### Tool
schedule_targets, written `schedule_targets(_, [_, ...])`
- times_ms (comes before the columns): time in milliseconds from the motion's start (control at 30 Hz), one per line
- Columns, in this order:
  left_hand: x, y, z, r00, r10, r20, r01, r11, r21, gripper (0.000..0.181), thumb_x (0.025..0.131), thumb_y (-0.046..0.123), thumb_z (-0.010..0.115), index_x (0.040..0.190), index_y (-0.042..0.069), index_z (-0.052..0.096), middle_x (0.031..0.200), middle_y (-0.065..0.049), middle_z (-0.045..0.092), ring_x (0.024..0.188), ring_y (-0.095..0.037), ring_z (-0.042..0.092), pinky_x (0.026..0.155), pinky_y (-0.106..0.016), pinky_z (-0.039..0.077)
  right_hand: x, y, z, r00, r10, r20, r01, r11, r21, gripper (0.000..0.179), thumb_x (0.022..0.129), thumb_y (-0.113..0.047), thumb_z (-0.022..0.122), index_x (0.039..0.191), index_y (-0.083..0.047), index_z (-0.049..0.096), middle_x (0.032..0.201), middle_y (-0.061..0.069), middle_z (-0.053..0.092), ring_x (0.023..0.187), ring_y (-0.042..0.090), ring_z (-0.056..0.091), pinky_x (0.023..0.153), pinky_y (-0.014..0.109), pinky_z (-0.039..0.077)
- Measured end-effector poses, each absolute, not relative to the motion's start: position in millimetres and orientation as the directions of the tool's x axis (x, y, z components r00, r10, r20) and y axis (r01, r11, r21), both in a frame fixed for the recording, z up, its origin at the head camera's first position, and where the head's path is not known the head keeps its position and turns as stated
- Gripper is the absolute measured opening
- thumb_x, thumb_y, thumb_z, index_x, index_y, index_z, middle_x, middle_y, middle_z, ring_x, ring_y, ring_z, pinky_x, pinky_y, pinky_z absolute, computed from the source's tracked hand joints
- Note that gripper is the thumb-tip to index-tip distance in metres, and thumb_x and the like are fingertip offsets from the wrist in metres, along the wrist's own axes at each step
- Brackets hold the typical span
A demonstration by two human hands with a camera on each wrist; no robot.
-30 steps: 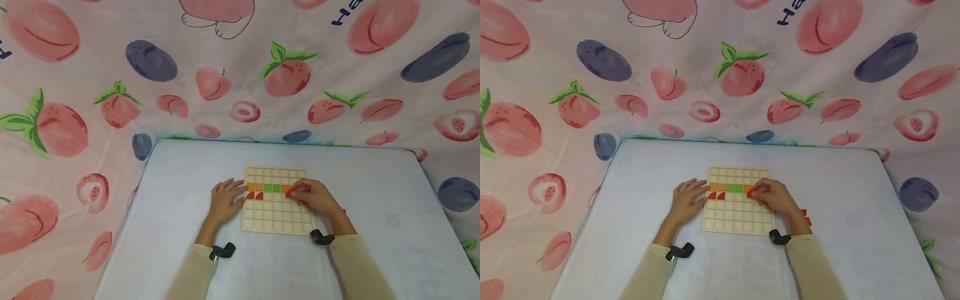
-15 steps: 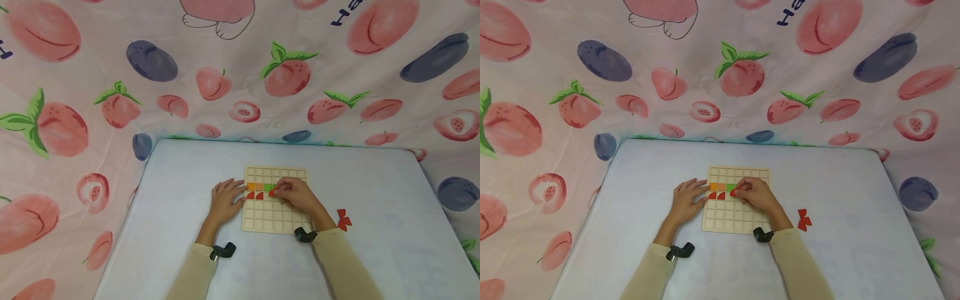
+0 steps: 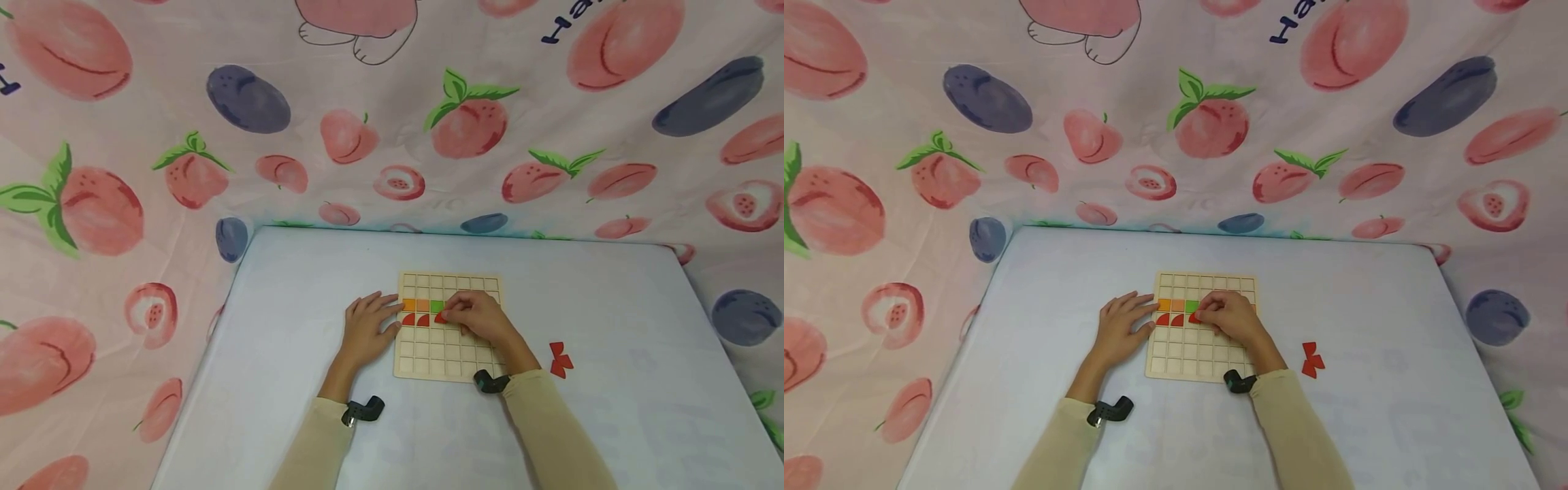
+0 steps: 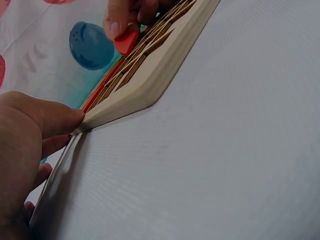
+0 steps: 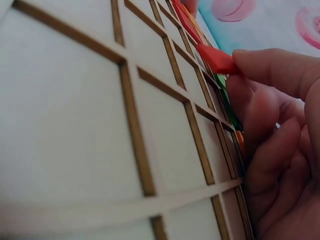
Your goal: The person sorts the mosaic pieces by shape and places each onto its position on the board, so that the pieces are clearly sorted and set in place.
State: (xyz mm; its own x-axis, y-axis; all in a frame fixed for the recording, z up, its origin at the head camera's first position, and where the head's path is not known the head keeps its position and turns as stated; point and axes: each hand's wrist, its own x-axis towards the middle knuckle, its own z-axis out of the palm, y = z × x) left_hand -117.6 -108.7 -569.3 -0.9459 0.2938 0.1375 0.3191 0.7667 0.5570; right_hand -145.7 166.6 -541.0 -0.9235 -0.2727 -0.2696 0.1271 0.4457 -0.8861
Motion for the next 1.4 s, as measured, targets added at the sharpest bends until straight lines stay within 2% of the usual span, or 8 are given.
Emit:
schedule_targets(167, [-117.7,-109.2,-569.8,-0.945,0.295,0.145,0.324,0.764,0.559,0.039,0.096,0.03,0.066,0.134,0.025,0.069,0.149,0.005,0.058,0.148,-0.025,0.039,0.12,-0.06,0.021,-145.5,164.4,-542.6,-0.93,-0.254,-0.264,0.115,0.482,-0.869,0.015,0.088,-0.026,0.08,0.097,-0.014,0.076,0.079,0.004,0.072,0.05,0.018,0.056,0.055,0.032,0.051])
schedule_targets(367, [-117.9,-109.9,-568.3,-0.945,0.295,0.145,0.324,0.763,0.559,0.039,0.096,0.03,0.066,0.134,0.025,0.069,0.149,0.006,0.058,0.148,-0.025,0.039,0.12,-0.059,0.02,-144.7,161.6,-541.3,-0.933,-0.245,-0.263,0.103,0.518,-0.849,0.014,0.087,-0.028,0.081,0.095,-0.017,0.077,0.077,0.001,0.073,0.05,0.018,0.057,0.056,0.033,0.051])
schedule_targets(733, [-117.4,-110.3,-569.9,-0.946,0.292,0.138,0.318,0.764,0.561,0.039,0.096,0.03,0.065,0.134,0.025,0.069,0.149,0.006,0.058,0.149,-0.024,0.038,0.12,-0.059,0.02,-142.7,160.2,-540.3,-0.939,-0.248,-0.239,0.074,0.533,-0.843,0.009,0.085,-0.026,0.084,0.088,-0.019,0.079,0.072,0.0,0.071,0.047,0.016,0.055,0.05,0.03,0.049])
schedule_targets(1400, [-117.2,-109.3,-568.2,-0.948,0.289,0.131,0.31,0.755,0.578,0.039,0.096,0.029,0.066,0.134,0.025,0.069,0.149,0.006,0.058,0.149,-0.024,0.038,0.121,-0.059,0.019,-141.4,158.6,-541.6,-0.955,-0.2,-0.218,0.072,0.556,-0.828,0.014,0.082,-0.025,0.086,0.086,-0.016,0.077,0.072,-0.002,0.072,0.046,0.014,0.057,0.049,0.028,0.049])
